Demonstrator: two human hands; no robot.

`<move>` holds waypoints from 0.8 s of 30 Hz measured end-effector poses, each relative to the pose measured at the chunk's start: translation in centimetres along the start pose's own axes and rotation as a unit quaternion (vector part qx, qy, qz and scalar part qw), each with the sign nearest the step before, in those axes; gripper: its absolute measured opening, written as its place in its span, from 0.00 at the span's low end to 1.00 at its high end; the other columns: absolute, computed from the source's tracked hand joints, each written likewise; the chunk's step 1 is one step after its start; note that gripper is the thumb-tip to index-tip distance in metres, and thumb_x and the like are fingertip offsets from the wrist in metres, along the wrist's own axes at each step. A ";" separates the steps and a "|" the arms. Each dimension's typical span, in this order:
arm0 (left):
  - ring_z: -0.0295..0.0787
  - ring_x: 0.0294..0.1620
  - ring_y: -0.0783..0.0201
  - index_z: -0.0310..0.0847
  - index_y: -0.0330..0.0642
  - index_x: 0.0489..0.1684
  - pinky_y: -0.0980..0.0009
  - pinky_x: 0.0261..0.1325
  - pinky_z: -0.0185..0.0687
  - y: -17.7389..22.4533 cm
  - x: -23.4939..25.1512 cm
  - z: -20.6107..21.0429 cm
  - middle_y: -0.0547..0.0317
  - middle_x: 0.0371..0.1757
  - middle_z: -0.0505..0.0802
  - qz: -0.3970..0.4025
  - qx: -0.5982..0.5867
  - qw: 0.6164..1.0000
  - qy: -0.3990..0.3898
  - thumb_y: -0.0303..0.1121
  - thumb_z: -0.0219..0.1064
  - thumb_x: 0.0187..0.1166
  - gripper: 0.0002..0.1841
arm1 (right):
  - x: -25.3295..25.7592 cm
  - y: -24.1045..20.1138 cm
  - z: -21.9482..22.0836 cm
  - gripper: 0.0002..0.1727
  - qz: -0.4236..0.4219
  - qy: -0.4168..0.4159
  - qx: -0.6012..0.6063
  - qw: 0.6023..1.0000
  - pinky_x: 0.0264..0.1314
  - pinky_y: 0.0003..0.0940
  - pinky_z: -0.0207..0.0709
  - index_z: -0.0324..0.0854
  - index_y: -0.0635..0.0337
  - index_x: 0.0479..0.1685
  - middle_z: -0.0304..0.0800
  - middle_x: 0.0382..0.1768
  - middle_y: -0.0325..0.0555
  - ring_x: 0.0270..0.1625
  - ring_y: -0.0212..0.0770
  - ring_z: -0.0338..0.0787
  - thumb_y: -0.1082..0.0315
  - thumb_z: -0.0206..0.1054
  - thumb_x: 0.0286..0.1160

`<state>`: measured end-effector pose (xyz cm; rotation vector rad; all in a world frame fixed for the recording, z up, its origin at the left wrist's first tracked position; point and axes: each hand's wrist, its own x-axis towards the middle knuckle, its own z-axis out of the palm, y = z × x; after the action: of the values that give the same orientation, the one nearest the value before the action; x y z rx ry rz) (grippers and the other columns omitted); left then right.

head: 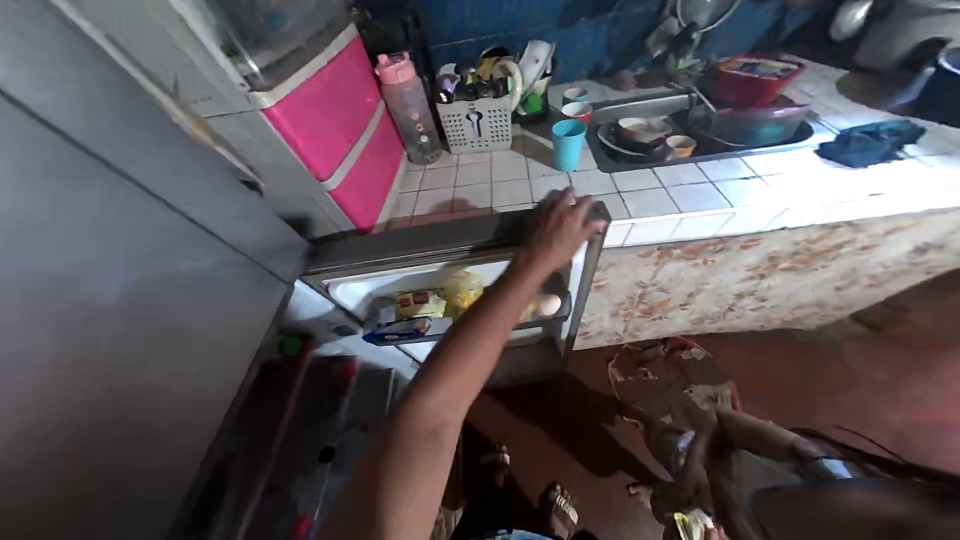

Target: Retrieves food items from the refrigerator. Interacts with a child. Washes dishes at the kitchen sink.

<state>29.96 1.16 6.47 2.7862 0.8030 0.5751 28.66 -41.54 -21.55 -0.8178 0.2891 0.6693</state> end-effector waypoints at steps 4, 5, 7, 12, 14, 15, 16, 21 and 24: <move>0.73 0.81 0.36 0.70 0.44 0.85 0.40 0.84 0.61 -1.4 0.5 -0.4 0.36 0.76 0.83 -0.060 0.039 0.994 -0.079 0.61 0.49 0.89 0.36 | -0.8 -0.2 -0.6 0.15 0.051 0.055 0.015 0.997 0.45 0.25 0.89 0.74 0.48 0.51 0.93 0.37 0.31 0.40 0.26 0.93 0.60 0.41 0.94; 0.73 0.81 0.36 0.69 0.43 0.86 0.39 0.84 0.60 -1.1 0.3 -0.4 0.35 0.75 0.83 -0.060 0.044 0.994 -0.082 0.61 0.48 0.89 0.36 | -0.9 -0.1 -0.8 0.14 0.065 0.071 0.012 0.995 0.43 0.23 0.89 0.75 0.48 0.49 0.93 0.36 0.32 0.37 0.26 0.93 0.61 0.42 0.95; 0.72 0.81 0.34 0.69 0.44 0.86 0.36 0.83 0.59 -0.5 -0.1 -0.5 0.34 0.75 0.82 -0.060 0.048 0.994 -0.082 0.61 0.47 0.90 0.35 | -1.0 -0.2 -1.1 0.12 0.073 0.101 0.007 0.992 0.37 0.23 0.87 0.75 0.51 0.49 0.92 0.34 0.35 0.34 0.27 0.92 0.64 0.45 0.93; 0.72 0.79 0.29 0.70 0.44 0.85 0.33 0.80 0.60 0.7 -2.9 -0.6 0.31 0.74 0.82 -0.036 0.042 0.996 -0.069 0.59 0.44 0.92 0.34 | -0.8 -0.3 -1.9 0.10 0.107 0.166 0.011 0.980 0.41 0.25 0.86 0.73 0.59 0.56 0.87 0.38 0.40 0.36 0.30 0.89 0.66 0.49 0.92; 0.74 0.76 0.29 0.72 0.42 0.83 0.31 0.77 0.63 1.3 -4.7 -0.5 0.32 0.72 0.83 -0.010 0.047 0.997 -0.057 0.58 0.44 0.92 0.33 | -0.9 -0.4 -2.6 0.14 0.126 0.191 -0.005 0.973 0.40 0.27 0.86 0.72 0.61 0.60 0.85 0.38 0.41 0.34 0.31 0.88 0.61 0.49 0.94; 0.75 0.76 0.29 0.73 0.42 0.82 0.32 0.77 0.64 1.6 -5.5 -0.5 0.32 0.72 0.84 0.000 0.048 0.997 -0.056 0.57 0.44 0.93 0.32 | -0.9 -0.5 -2.9 0.16 0.135 0.196 -0.011 0.971 0.39 0.27 0.86 0.72 0.62 0.61 0.85 0.38 0.43 0.34 0.32 0.88 0.59 0.47 0.95; 0.75 0.76 0.30 0.73 0.43 0.82 0.32 0.77 0.64 1.9 -6.5 -0.6 0.33 0.71 0.84 0.007 0.048 0.997 -0.056 0.56 0.45 0.93 0.31 | -1.0 -0.7 -2.9 0.17 0.142 0.202 -0.015 0.969 0.38 0.27 0.86 0.71 0.62 0.60 0.86 0.37 0.43 0.32 0.32 0.88 0.58 0.46 0.96; 0.79 0.72 0.30 0.73 0.45 0.83 0.31 0.73 0.67 3.3 -12.7 -2.1 0.34 0.68 0.87 0.055 0.012 0.997 -0.048 0.54 0.43 0.93 0.31 | -1.5 -1.0 -3.4 0.23 0.167 0.205 -0.044 0.963 0.37 0.31 0.86 0.71 0.64 0.56 0.85 0.31 0.44 0.31 0.36 0.89 0.51 0.43 0.96; 0.86 0.67 0.34 0.76 0.40 0.80 0.35 0.72 0.72 3.6 -16.7 -3.0 0.37 0.65 0.90 0.081 -0.015 0.996 -0.030 0.57 0.39 0.92 0.35 | -1.9 -0.6 -3.4 0.23 0.183 0.206 -0.082 0.958 0.36 0.31 0.84 0.72 0.62 0.54 0.85 0.32 0.43 0.31 0.35 0.87 0.50 0.43 0.96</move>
<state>17.42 -10.77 4.95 2.8431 0.5544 0.5228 27.65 -45.28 -22.52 -1.0754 0.7857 0.8728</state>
